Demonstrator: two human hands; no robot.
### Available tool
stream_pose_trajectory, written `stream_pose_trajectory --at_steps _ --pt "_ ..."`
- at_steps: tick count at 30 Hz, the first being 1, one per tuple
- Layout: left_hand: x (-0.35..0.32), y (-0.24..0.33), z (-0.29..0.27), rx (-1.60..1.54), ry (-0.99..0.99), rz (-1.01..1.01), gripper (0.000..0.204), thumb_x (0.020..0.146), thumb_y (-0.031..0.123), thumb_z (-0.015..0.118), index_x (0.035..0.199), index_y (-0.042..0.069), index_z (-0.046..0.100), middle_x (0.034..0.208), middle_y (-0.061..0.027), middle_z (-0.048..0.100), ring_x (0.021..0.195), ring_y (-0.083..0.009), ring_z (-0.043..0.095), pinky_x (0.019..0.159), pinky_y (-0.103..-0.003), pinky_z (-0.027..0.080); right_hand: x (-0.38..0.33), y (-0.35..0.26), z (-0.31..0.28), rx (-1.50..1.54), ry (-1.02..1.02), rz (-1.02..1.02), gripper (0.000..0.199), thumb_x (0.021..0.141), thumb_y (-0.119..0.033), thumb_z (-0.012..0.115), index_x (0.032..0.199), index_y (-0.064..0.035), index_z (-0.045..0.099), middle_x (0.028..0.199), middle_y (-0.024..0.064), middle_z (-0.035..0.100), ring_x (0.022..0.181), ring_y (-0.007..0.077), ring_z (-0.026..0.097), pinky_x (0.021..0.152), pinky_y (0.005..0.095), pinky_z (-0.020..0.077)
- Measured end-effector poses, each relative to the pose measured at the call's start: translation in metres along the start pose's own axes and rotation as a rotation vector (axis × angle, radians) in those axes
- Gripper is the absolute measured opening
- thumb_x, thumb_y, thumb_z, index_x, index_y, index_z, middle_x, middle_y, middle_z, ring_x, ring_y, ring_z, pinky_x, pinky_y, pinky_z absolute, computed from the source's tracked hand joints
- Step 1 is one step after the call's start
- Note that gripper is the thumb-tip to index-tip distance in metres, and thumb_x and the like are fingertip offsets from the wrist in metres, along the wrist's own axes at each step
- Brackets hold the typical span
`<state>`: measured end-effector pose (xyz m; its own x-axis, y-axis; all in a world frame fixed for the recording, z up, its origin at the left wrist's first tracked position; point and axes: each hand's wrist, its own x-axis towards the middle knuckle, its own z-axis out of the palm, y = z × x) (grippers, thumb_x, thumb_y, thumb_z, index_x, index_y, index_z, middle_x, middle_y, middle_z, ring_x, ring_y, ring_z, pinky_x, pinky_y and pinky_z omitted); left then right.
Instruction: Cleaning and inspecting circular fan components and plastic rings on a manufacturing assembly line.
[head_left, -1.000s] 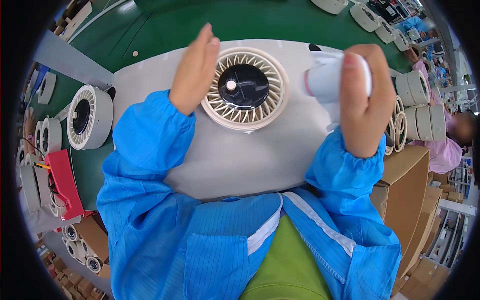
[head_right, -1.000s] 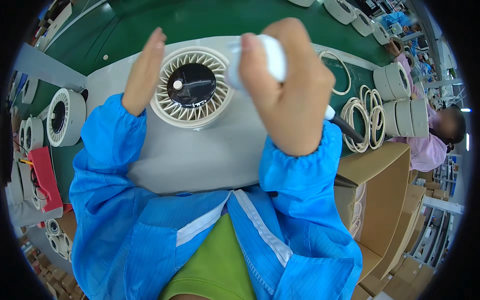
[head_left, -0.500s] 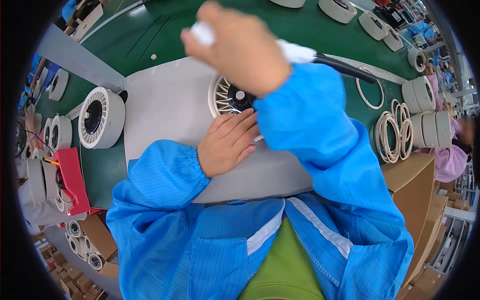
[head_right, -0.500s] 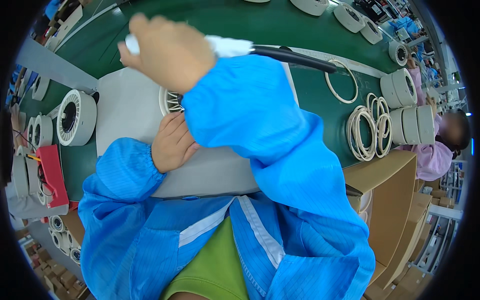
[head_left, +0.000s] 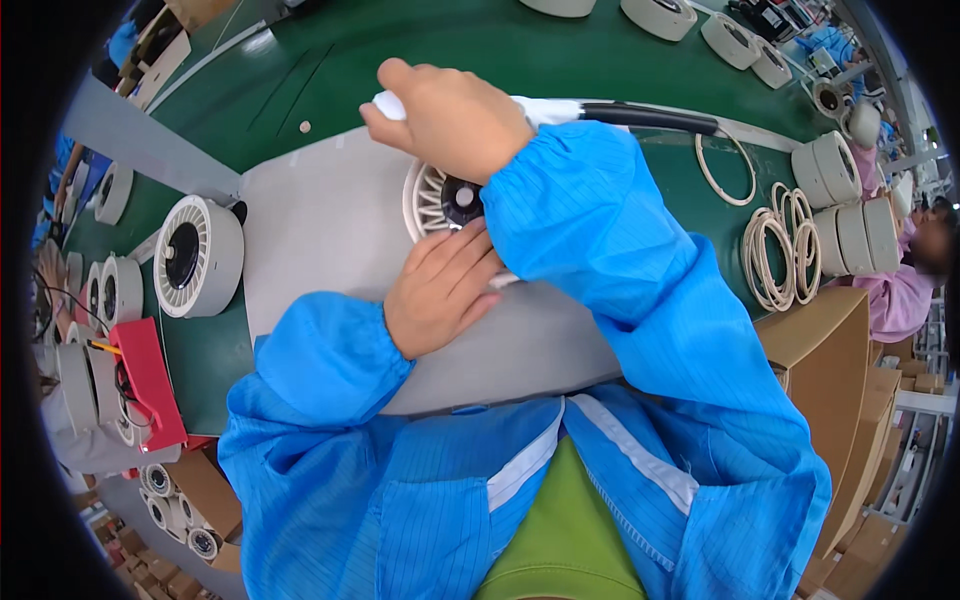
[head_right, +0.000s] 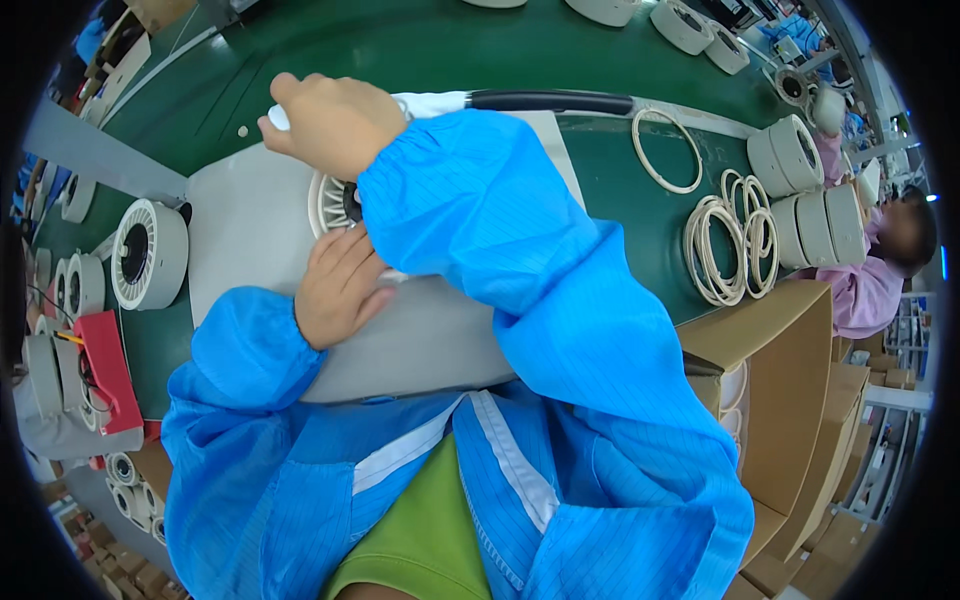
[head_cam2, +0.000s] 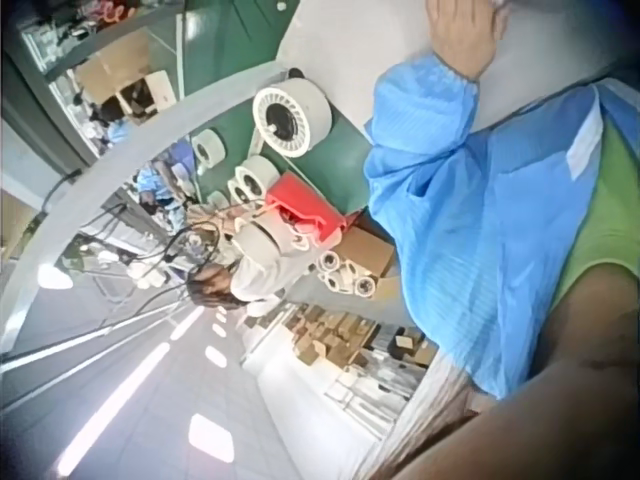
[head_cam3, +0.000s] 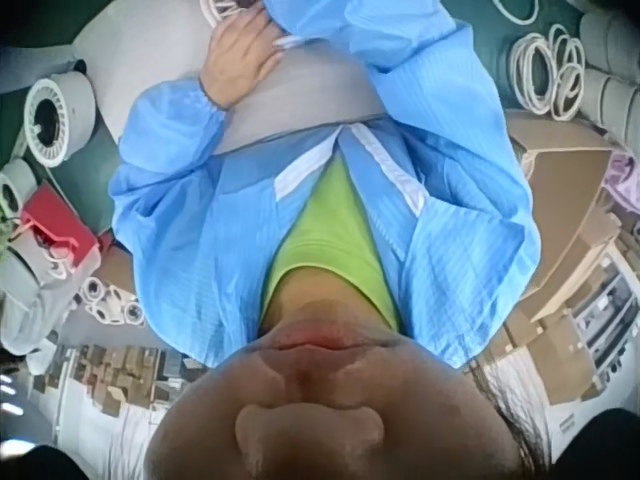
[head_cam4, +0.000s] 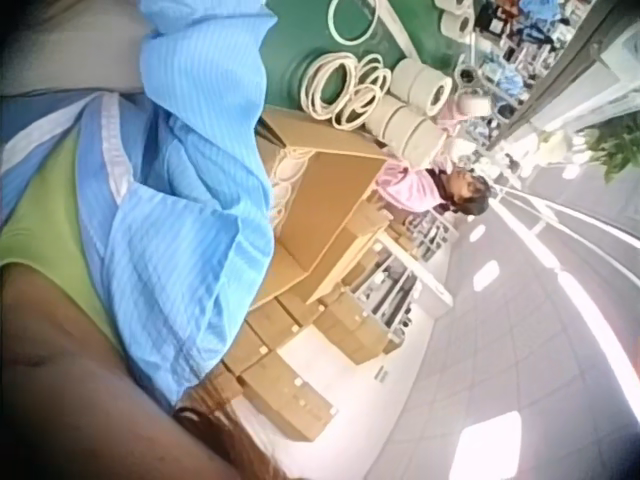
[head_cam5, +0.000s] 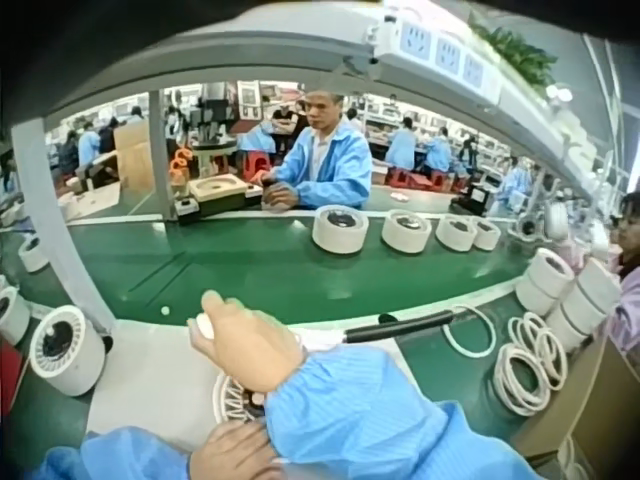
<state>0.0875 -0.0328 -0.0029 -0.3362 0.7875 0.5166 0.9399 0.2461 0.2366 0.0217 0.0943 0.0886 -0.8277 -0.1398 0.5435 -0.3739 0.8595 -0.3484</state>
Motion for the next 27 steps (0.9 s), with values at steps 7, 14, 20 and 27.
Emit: stream_pose_trajectory --at_steps 7,14,20,27 --pt "0.0 -0.007 0.003 -0.053 0.083 -0.059 0.06 0.06 0.02 0.072 0.112 0.005 0.045 0.127 -0.0138 0.041 0.119 -0.0268 0.037 0.094 -0.04 0.031 -0.049 -0.003 -0.096 0.154 0.319 0.02 0.021 0.077 -0.021 0.06 0.084 -0.0017 0.054 0.067 0.0112 0.057 0.056 0.0212 0.056 0.053 0.0274 0.0447" --pt "0.001 -0.006 0.006 0.045 0.047 -0.078 0.067 0.056 0.019 0.074 0.114 0.005 0.044 0.129 -0.0156 0.037 0.12 -0.0292 0.036 0.096 -0.042 0.029 -0.106 -0.031 -0.091 0.182 0.167 0.201 0.026 0.067 -0.021 0.068 0.08 -0.0036 0.054 0.075 0.0137 0.056 0.059 0.0279 0.058 0.049 0.03 0.0463" --pt "-0.005 0.0 0.017 0.112 0.15 -0.2 0.073 0.055 0.014 0.073 0.119 0.002 0.04 0.128 -0.017 0.037 0.119 -0.0318 0.035 0.095 -0.044 0.03 -0.113 -0.033 -0.058 0.047 -0.037 0.182 0.025 0.074 -0.019 0.062 0.087 -0.0003 0.052 0.074 0.0141 0.055 0.06 0.0247 0.057 0.056 0.0286 0.0451" --pt "-0.011 -0.002 0.011 0.033 0.11 -0.2 0.073 0.055 0.013 0.073 0.12 0.003 0.041 0.127 -0.0164 0.038 0.117 -0.0325 0.037 0.094 -0.046 0.032 -0.106 -0.049 -0.079 0.108 0.023 0.247 0.026 0.073 -0.019 0.064 0.088 -0.0033 0.052 0.08 0.0151 0.055 0.062 0.0324 0.056 0.057 0.0339 0.0461"
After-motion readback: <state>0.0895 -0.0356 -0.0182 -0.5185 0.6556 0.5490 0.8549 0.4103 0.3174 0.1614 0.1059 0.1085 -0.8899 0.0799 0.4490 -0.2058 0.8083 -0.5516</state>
